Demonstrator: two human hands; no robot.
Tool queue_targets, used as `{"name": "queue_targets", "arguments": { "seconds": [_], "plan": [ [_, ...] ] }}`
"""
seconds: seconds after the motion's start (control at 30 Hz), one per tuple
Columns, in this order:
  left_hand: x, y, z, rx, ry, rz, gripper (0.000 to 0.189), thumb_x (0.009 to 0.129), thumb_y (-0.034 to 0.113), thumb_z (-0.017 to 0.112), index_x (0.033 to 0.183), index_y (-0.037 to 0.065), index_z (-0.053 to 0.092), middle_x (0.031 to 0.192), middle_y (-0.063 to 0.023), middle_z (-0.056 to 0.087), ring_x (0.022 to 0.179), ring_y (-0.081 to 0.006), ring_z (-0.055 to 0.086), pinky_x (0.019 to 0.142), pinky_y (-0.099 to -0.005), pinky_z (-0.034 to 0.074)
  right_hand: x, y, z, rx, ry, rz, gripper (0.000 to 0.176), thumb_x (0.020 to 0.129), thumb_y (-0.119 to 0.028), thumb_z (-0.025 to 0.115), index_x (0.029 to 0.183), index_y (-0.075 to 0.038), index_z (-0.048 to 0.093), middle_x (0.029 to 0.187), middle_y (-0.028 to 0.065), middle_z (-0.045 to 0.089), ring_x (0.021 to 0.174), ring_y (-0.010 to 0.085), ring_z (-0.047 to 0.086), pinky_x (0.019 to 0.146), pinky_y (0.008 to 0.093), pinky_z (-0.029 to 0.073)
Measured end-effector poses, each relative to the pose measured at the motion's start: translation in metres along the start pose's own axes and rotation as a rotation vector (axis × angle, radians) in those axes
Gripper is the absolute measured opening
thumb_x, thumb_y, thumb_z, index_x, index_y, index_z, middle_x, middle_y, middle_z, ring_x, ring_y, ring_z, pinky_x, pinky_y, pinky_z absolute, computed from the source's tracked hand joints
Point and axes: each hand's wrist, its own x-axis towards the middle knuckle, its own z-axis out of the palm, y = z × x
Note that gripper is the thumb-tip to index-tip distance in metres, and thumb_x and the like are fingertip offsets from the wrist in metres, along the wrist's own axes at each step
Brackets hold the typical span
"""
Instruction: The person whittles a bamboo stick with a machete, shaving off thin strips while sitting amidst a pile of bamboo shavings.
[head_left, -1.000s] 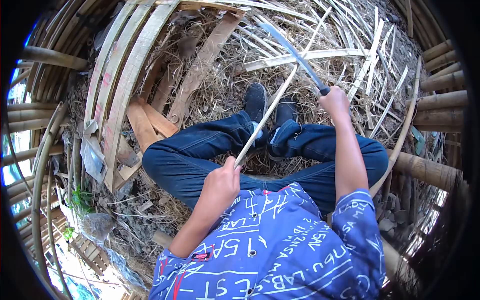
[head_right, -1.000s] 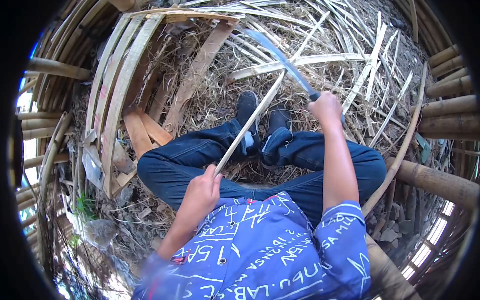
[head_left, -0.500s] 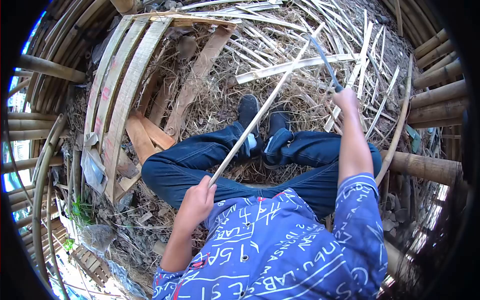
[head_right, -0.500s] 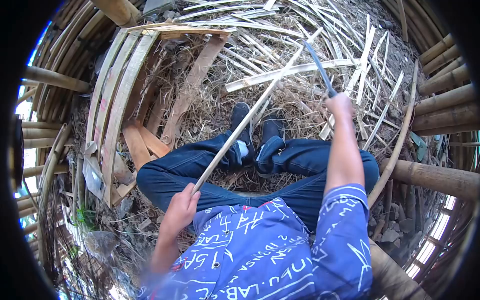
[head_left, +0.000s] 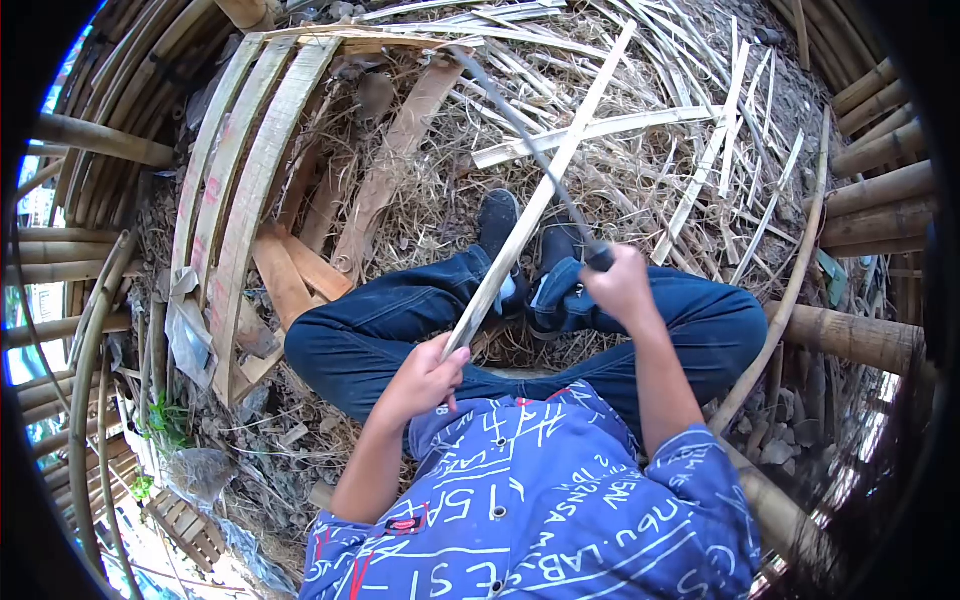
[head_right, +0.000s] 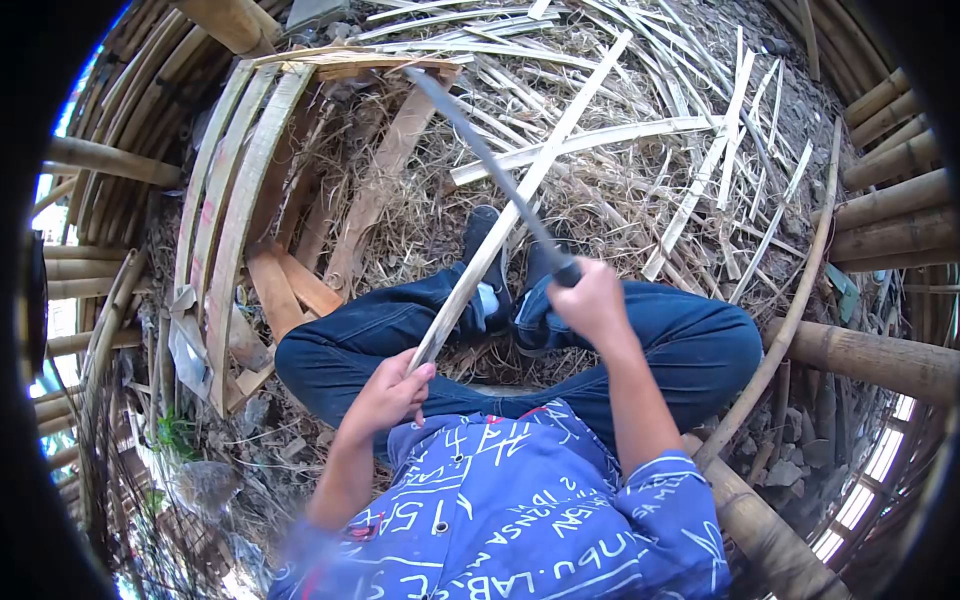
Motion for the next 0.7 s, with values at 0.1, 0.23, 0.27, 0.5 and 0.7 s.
{"name": "queue_targets", "arguments": {
  "seconds": [0.1, 0.23, 0.27, 0.5, 0.7],
  "plan": [
    [0.019, 0.002, 0.001, -0.173, -0.086, 0.019, 0.015, 0.1, 0.021, 0.049, 0.093, 0.009, 0.046, 0.059, 0.0064, 0.037, 0.046, -0.0056, 0.041, 0.047, -0.0283, 0.052, -0.02, -0.01, 0.033, 0.193, -0.116, -0.023, 0.015, 0.069, -0.012, 0.064, 0.073, 0.002, 0.062, 0.059, 0.0126, 0.059, 0.054, 0.016, 0.054, 0.056, 0.0347, 0.045],
    [0.034, 0.014, 0.002, -0.188, -0.15, 0.048, 0.013, 0.099, 0.019, 0.05, 0.096, 0.007, 0.047, 0.061, 0.0049, 0.039, 0.049, -0.0078, 0.045, 0.052, -0.0305, 0.053, -0.033, -0.015, 0.06, 0.312, -0.224, -0.033, 0.016, 0.069, -0.012, 0.064, 0.073, 0.004, 0.061, 0.058, 0.009, 0.058, 0.055, 0.0115, 0.05, 0.055, 0.033, 0.044],
    [0.037, 0.012, 0.0, -0.187, -0.146, 0.062, 0.013, 0.099, 0.019, 0.05, 0.096, 0.007, 0.047, 0.061, 0.0049, 0.039, 0.049, -0.0078, 0.045, 0.052, -0.0305, 0.053, -0.035, -0.016, 0.062, 0.326, -0.241, -0.039, 0.016, 0.069, -0.011, 0.064, 0.073, 0.004, 0.06, 0.058, 0.0081, 0.057, 0.055, 0.0108, 0.049, 0.054, 0.0326, 0.044],
    [0.057, -0.01, -0.021, -0.36, -0.396, 0.041, 0.023, 0.093, 0.018, 0.057, 0.111, 0.004, 0.051, 0.07, -0.0011, 0.052, 0.068, -0.0186, 0.062, 0.071, -0.0375, 0.055, -0.041, -0.015, 0.054, 0.583, -0.424, 0.268, 0.01, 0.074, -0.003, 0.065, 0.073, -0.004, 0.055, 0.055, 0.0023, 0.054, 0.043, 0.0113, 0.051, 0.042, 0.0261, 0.04],
    [0.084, -0.015, -0.01, -0.416, -0.333, -0.057, 0.025, 0.097, 0.029, 0.056, 0.083, 0.008, 0.052, 0.06, 0.0005, 0.052, 0.056, -0.0157, 0.062, 0.059, -0.035, 0.055, -0.039, -0.036, -0.014, 0.96, -0.512, 0.406, 0.011, 0.078, -0.004, 0.063, 0.075, -0.005, 0.052, 0.055, 0.0016, 0.047, 0.043, 0.0131, 0.047, 0.044, 0.0287, 0.04]
  ]
}}
